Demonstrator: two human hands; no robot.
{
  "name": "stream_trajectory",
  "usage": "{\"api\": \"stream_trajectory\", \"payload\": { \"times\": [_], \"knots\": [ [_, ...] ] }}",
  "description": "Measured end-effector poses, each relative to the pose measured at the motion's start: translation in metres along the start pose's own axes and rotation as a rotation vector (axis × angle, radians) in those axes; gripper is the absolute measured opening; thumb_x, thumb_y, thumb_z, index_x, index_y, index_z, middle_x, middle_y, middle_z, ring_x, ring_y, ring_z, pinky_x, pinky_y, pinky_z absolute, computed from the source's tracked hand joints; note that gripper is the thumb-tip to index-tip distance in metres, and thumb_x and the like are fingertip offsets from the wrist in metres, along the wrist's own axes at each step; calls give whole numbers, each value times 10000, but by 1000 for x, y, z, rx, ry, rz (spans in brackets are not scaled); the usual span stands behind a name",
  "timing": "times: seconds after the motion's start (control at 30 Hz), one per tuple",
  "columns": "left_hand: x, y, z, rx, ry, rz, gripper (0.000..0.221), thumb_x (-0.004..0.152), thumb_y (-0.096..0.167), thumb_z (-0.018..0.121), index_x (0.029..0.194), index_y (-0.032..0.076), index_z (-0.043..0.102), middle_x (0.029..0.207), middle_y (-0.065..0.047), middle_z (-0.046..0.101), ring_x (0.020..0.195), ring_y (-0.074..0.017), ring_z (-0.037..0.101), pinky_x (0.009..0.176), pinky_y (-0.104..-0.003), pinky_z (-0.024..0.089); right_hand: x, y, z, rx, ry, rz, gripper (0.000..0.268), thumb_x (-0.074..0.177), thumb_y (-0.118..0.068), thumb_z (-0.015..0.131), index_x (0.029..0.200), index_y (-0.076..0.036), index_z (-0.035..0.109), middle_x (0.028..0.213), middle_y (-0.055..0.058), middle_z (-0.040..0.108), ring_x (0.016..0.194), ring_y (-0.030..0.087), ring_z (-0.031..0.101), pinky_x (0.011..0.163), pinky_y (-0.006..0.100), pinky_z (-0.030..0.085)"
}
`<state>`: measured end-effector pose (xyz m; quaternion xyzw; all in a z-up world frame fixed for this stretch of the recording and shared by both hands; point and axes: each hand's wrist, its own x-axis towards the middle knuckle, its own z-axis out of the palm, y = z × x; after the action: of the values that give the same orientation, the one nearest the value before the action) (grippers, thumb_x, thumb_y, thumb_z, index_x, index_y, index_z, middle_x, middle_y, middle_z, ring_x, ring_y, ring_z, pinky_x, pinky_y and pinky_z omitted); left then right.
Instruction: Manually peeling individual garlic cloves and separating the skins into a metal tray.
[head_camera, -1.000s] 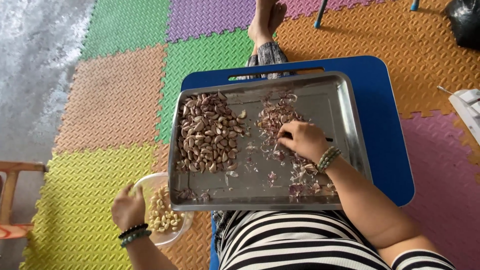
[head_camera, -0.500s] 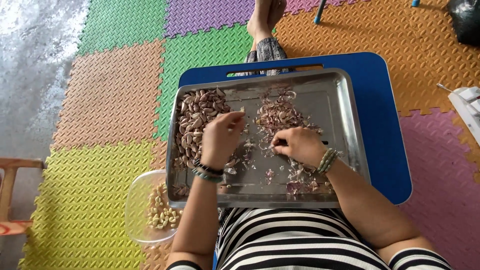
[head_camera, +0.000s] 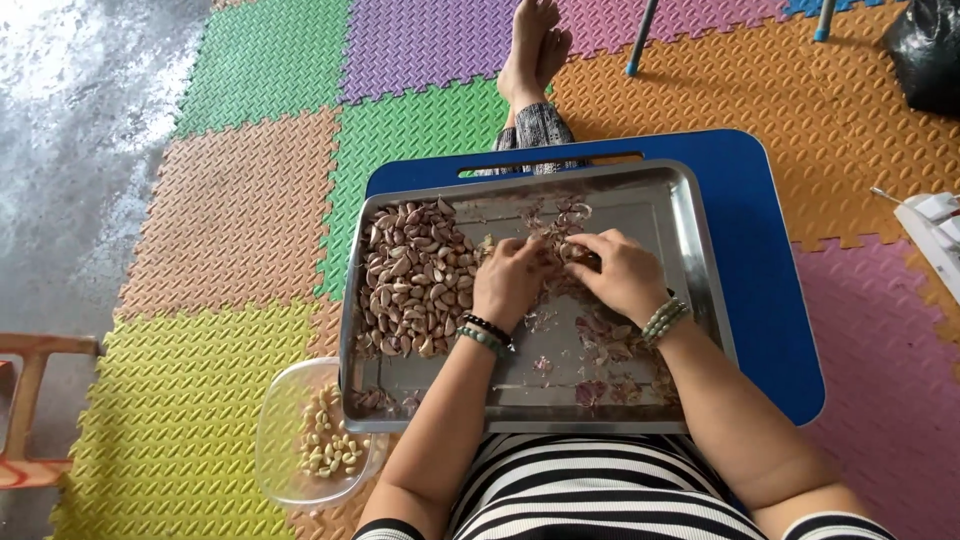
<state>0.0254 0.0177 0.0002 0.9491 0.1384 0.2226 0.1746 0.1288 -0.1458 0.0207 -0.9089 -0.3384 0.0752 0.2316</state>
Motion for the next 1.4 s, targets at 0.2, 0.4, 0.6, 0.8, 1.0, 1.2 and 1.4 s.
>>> {"api": "stream_trajectory", "payload": {
  "times": [0.2,0.4,0.6,0.8,1.0,1.2,1.4],
  "knots": [
    [-9,-3,21,-141,-98,9,233,819,233,704,1046,179,708,923,-115,599,815,-426,667,711,-479,576,8,20,15,-59,-48,2,235,870,-351,675,1071,-229,687,955,39,709,940,307,702,786,450,578],
    [-8,-13,6,-319,-53,-67,460,763,187,769,1212,169,667,1061,-131,651,956,-359,676,814,-418,567,12,25,1,-57,52,80,398,870,-382,673,1259,-357,590,1094,-29,599,1125,270,595,864,464,553],
    [-6,-20,2,26,-80,-37,208,877,326,654,1074,277,701,959,-4,656,840,-291,691,700,-415,596,2,-1,8,-31,80,-202,218,923,-367,619,1112,-289,693,1005,4,667,1003,253,661,845,408,558],
    [-9,-12,11,62,-101,-73,233,913,323,591,1125,270,670,963,0,666,827,-294,690,672,-415,590,0,11,7,-91,22,-137,321,823,-288,676,1142,-259,668,1039,35,698,990,289,673,839,437,561],
    [-5,7,10,36,-132,-21,175,834,344,643,1006,316,651,1024,14,607,826,-363,679,688,-458,597,1,1,-7,-146,13,-97,505,740,-395,766,1219,-323,624,1104,18,643,1078,280,624,883,442,555],
    [-8,-2,35,12,-117,-34,119,875,322,636,936,227,670,925,-33,603,788,-376,684,637,-446,594,11,25,33,-136,-90,-48,242,845,-406,660,1078,-343,648,990,-5,665,976,263,686,840,424,578],
    [-8,8,16,5,-139,-10,128,874,287,634,983,230,667,923,-42,602,794,-360,683,637,-427,585,1,1,4,-57,-56,-73,276,885,-435,629,1136,-318,633,988,35,669,1003,307,671,843,463,569]
  ]
}}
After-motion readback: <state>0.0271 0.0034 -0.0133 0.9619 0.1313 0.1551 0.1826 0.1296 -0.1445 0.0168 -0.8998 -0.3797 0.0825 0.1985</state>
